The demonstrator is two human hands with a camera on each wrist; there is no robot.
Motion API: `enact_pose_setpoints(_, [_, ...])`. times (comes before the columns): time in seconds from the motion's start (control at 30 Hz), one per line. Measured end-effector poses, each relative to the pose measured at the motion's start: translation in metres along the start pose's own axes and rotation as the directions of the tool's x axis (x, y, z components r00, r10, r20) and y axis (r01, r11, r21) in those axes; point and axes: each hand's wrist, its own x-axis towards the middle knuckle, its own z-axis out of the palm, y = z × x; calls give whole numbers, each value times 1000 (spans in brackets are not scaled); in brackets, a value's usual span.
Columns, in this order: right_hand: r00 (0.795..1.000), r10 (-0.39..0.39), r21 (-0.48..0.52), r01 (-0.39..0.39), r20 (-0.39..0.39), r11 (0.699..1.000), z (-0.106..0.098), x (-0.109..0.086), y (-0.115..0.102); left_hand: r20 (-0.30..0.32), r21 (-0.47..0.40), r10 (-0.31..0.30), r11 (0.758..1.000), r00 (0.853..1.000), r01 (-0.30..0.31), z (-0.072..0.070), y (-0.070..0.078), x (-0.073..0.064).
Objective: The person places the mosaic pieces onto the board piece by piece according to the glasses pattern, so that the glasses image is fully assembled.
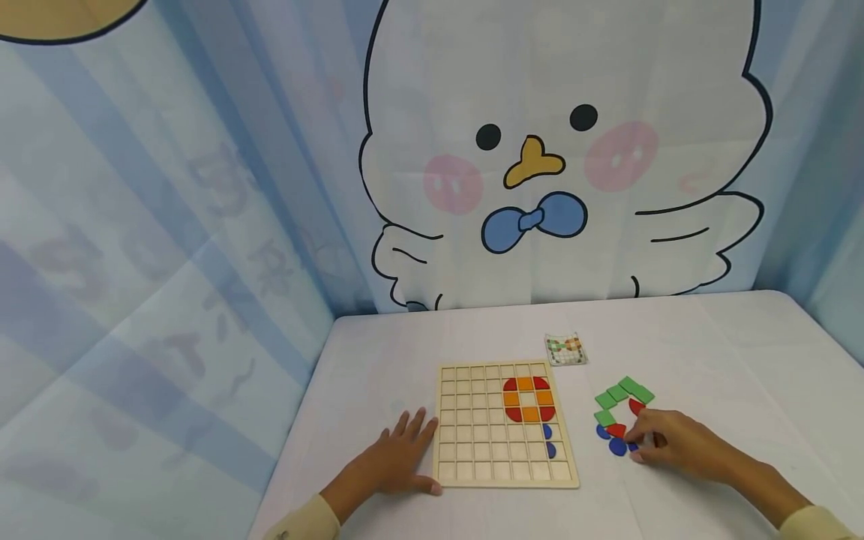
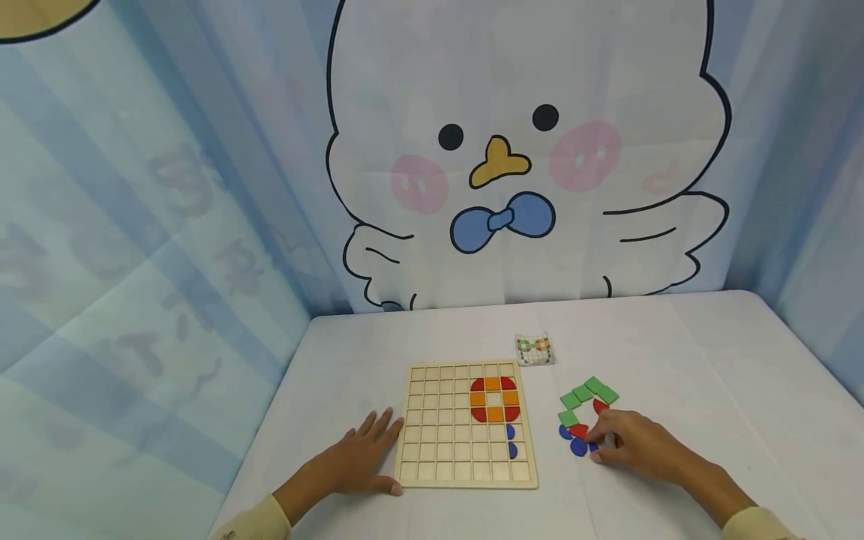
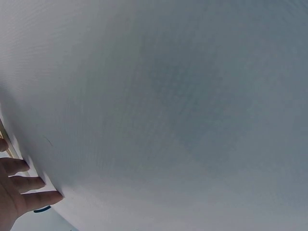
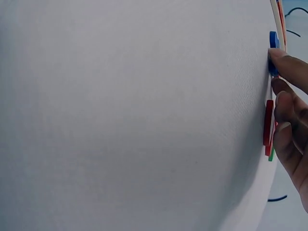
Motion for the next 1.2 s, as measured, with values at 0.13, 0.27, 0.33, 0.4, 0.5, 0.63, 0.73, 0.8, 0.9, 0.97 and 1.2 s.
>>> enact_pose_setpoints(0.13, [999,39,24,-39,24,999,-1,-1,0,3,0,1,1000,1000,-1,0,0,0])
enact_pose_setpoints(0.27, [998,54,34,-55,32,998,-2,-1,-1,6,-7,0,1000,1000,0,3,-2,2])
enact_pose_setpoints(0.33, [998,50,24,-50,24,998,-2,0,-2,6,-10,2,1000,1000,-2,5,-4,3])
enact_pose_setpoints(0.4, [999,50,4,-50,14,999,-2,0,-3,5,-12,2,1000,1000,-2,6,-4,3])
enact_pose_setpoints(0.5, [999,50,-27,-50,1,998,-2,0,-2,6,-12,1,1000,1000,-1,7,-5,4])
enact_pose_setpoints(0.63, [999,40,-32,-40,-13,999,-1,1,-1,10,-15,-2,1000,1000,2,6,-5,4])
enact_pose_setpoints(0.73, [999,35,-13,-36,-13,999,0,2,1,11,-14,-1,1000,1000,1,6,-5,4])
enact_pose_setpoints(0.8, [999,35,1,-35,-6,999,1,2,1,9,-10,0,1000,1000,0,6,-5,4])
enact_pose_setpoints(0.9, [1000,31,11,-31,4,999,1,2,2,6,-5,3,1000,1000,-3,6,-5,4])
enact_pose_setpoints(0.97, [1000,28,18,-29,11,999,1,2,2,1,-1,6,1000,1000,-6,6,-5,4])
enact_pose_setpoints(1.2, [999,29,42,-30,26,999,2,1,3,0,-5,1,1000,1000,-1,5,-4,3])
